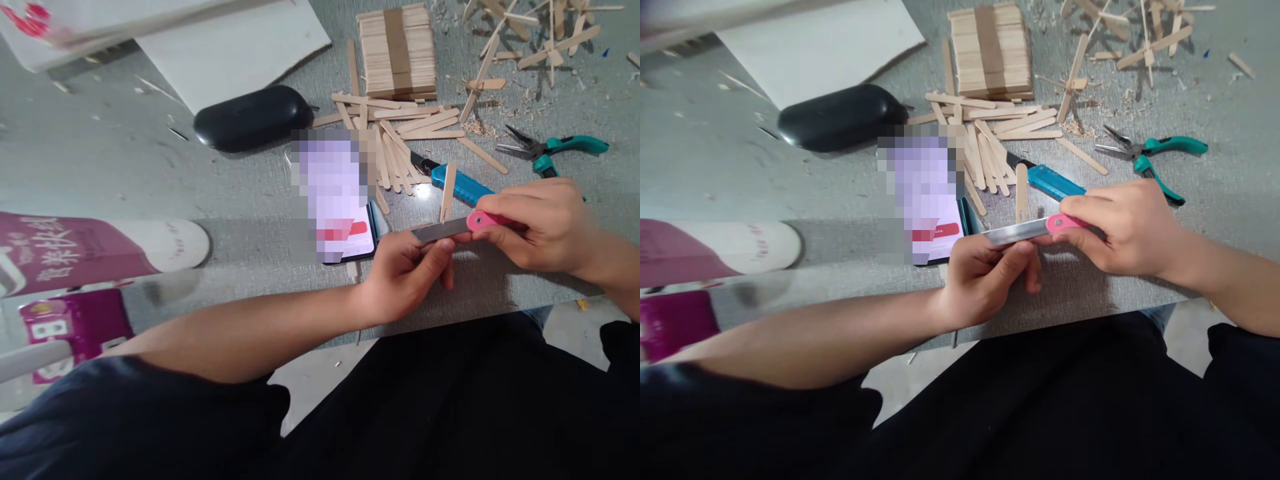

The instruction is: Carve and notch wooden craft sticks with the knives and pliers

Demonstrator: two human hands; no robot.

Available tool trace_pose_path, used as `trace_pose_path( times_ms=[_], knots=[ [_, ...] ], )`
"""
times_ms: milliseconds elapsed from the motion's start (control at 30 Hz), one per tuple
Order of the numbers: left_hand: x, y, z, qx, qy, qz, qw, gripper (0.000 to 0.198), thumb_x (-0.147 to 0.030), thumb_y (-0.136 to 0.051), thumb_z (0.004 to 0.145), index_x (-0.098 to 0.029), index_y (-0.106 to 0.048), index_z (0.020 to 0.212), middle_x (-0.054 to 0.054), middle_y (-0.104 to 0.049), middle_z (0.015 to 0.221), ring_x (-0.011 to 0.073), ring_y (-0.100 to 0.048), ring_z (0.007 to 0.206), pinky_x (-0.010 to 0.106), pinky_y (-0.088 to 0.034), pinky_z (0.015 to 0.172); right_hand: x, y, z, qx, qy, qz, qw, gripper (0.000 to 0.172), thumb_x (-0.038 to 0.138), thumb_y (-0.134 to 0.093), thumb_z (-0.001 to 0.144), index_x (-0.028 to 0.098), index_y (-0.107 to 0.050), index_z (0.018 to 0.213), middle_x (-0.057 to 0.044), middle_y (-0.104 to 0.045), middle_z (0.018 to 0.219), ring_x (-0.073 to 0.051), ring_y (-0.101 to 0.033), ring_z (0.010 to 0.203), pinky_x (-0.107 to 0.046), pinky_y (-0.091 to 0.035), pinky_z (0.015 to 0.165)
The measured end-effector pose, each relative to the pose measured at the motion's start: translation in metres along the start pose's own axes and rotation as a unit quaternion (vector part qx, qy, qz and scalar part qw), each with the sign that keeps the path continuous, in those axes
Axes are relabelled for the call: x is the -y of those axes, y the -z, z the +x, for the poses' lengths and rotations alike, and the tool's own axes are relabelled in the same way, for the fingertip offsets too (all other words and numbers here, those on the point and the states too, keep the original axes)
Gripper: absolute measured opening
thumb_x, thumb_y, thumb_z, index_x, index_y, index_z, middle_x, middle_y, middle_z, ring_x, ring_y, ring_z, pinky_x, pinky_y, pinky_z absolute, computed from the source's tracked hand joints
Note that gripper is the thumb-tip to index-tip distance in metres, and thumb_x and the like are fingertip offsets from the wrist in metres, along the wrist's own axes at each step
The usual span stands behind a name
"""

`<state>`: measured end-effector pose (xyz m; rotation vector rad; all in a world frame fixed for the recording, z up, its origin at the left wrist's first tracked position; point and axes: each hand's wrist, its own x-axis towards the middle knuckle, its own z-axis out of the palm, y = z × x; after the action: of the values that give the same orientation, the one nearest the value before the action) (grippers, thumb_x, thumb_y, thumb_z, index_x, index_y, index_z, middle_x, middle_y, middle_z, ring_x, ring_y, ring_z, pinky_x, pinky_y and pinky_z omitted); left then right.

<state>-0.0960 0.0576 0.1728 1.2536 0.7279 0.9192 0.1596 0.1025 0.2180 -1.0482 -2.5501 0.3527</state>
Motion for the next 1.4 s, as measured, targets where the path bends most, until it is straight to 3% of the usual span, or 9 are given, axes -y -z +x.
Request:
trace_pose_path(
  times_ms=[133, 233, 367, 533, 700, 900, 1033, 1300, 1400],
  knots=[
    [0.000, -0.003, -0.001, -0.019, 0.013, -0.021, 1.000, 0.038, -0.050, -0.063, 0.120, -0.018, -0.085, 0.121, -0.001, -0.075, 0.064, 0.0124, -0.071, 0.057, 0.026, -0.059, 0.065, -0.010, 0.006, 0.004, -0.008, -0.021, 0.011, 1.000, 0.037, 0.051, -0.064, 0.114, 0.026, -0.080, 0.093, 0.001, -0.067, 0.068, -0.015, -0.056, 0.060, -0.036, -0.035, 0.059],
    [0.000, -0.005, -0.003, -0.007, 0.020, -0.035, 0.999, 0.037, -0.048, -0.063, 0.121, -0.017, -0.083, 0.121, -0.001, -0.076, 0.065, 0.0122, -0.070, 0.056, 0.026, -0.056, 0.061, -0.019, 0.011, 0.008, -0.054, -0.039, 0.017, 0.998, 0.035, 0.052, -0.067, 0.113, 0.026, -0.081, 0.093, 0.003, -0.062, 0.063, -0.013, -0.049, 0.056, -0.034, -0.035, 0.057],
    [0.001, -0.004, -0.003, -0.024, 0.003, -0.015, 1.000, 0.036, -0.048, -0.063, 0.121, -0.017, -0.083, 0.123, -0.002, -0.077, 0.065, 0.0123, -0.071, 0.057, 0.026, -0.058, 0.063, -0.018, 0.009, 0.007, -0.066, -0.008, 0.052, 0.996, 0.032, 0.050, -0.075, 0.109, 0.024, -0.079, 0.091, 0.004, -0.062, 0.063, -0.012, -0.050, 0.056, -0.032, -0.034, 0.056],
    [0.000, -0.002, -0.002, -0.034, -0.008, 0.031, 0.999, 0.044, -0.042, -0.061, 0.122, -0.018, -0.080, 0.089, 0.002, -0.080, 0.070, 0.0123, -0.075, 0.064, 0.026, -0.061, 0.068, -0.005, 0.000, 0.002, -0.004, -0.008, 0.054, 0.999, 0.035, 0.051, -0.066, 0.113, 0.024, -0.079, 0.094, 0.001, -0.071, 0.070, -0.015, -0.061, 0.061, -0.035, -0.036, 0.059],
    [0.002, -0.004, -0.003, -0.069, -0.025, 0.013, 0.997, 0.034, -0.045, -0.062, 0.122, -0.018, -0.082, 0.127, -0.001, -0.082, 0.071, 0.0132, -0.076, 0.063, 0.028, -0.063, 0.070, -0.004, 0.001, 0.000, -0.027, -0.025, 0.023, 0.999, 0.033, 0.053, -0.068, 0.112, 0.024, -0.079, 0.098, 0.001, -0.074, 0.071, -0.016, -0.065, 0.062, -0.035, -0.037, 0.060],
    [-0.005, -0.005, -0.001, -0.128, -0.016, 0.094, 0.987, 0.048, -0.048, -0.061, 0.121, -0.021, -0.078, 0.085, 0.003, -0.083, 0.072, 0.0140, -0.072, 0.065, 0.031, -0.056, 0.068, -0.008, 0.005, -0.001, -0.044, -0.011, -0.022, 0.999, 0.034, 0.053, -0.066, 0.112, 0.025, -0.077, 0.095, 0.001, -0.072, 0.068, -0.017, -0.063, 0.059, -0.035, -0.036, 0.057],
    [-0.010, -0.006, 0.002, -0.137, -0.015, 0.122, 0.983, 0.046, -0.047, -0.060, 0.121, -0.022, -0.079, 0.088, 0.003, -0.084, 0.073, 0.0137, -0.068, 0.063, 0.030, -0.055, 0.067, -0.009, 0.010, -0.003, -0.053, -0.002, -0.054, 0.997, 0.027, 0.047, -0.071, 0.110, 0.024, -0.078, 0.096, -0.001, -0.079, 0.074, -0.018, -0.066, 0.061, -0.037, -0.035, 0.057],
    [-0.004, -0.003, 0.001, -0.113, -0.043, 0.155, 0.980, 0.052, -0.038, -0.058, 0.122, -0.022, -0.062, 0.072, -0.003, -0.065, 0.060, 0.0091, -0.057, 0.055, 0.025, -0.045, 0.057, -0.005, 0.023, -0.003, -0.002, -0.009, -0.067, 0.998, 0.034, 0.048, -0.069, 0.110, 0.024, -0.077, 0.088, -0.001, -0.070, 0.064, -0.020, -0.057, 0.057, -0.040, -0.029, 0.056],
    [-0.002, -0.003, 0.001, -0.112, -0.040, 0.171, 0.978, 0.044, -0.041, -0.058, 0.121, -0.022, -0.069, 0.083, -0.006, -0.056, 0.057, 0.0095, -0.048, 0.050, 0.027, -0.039, 0.051, -0.004, 0.030, -0.003, 0.006, -0.011, -0.082, 0.997, 0.039, 0.048, -0.066, 0.111, 0.026, -0.074, 0.081, 0.000, -0.065, 0.060, -0.019, -0.052, 0.054, -0.040, -0.026, 0.056]
  ],
)
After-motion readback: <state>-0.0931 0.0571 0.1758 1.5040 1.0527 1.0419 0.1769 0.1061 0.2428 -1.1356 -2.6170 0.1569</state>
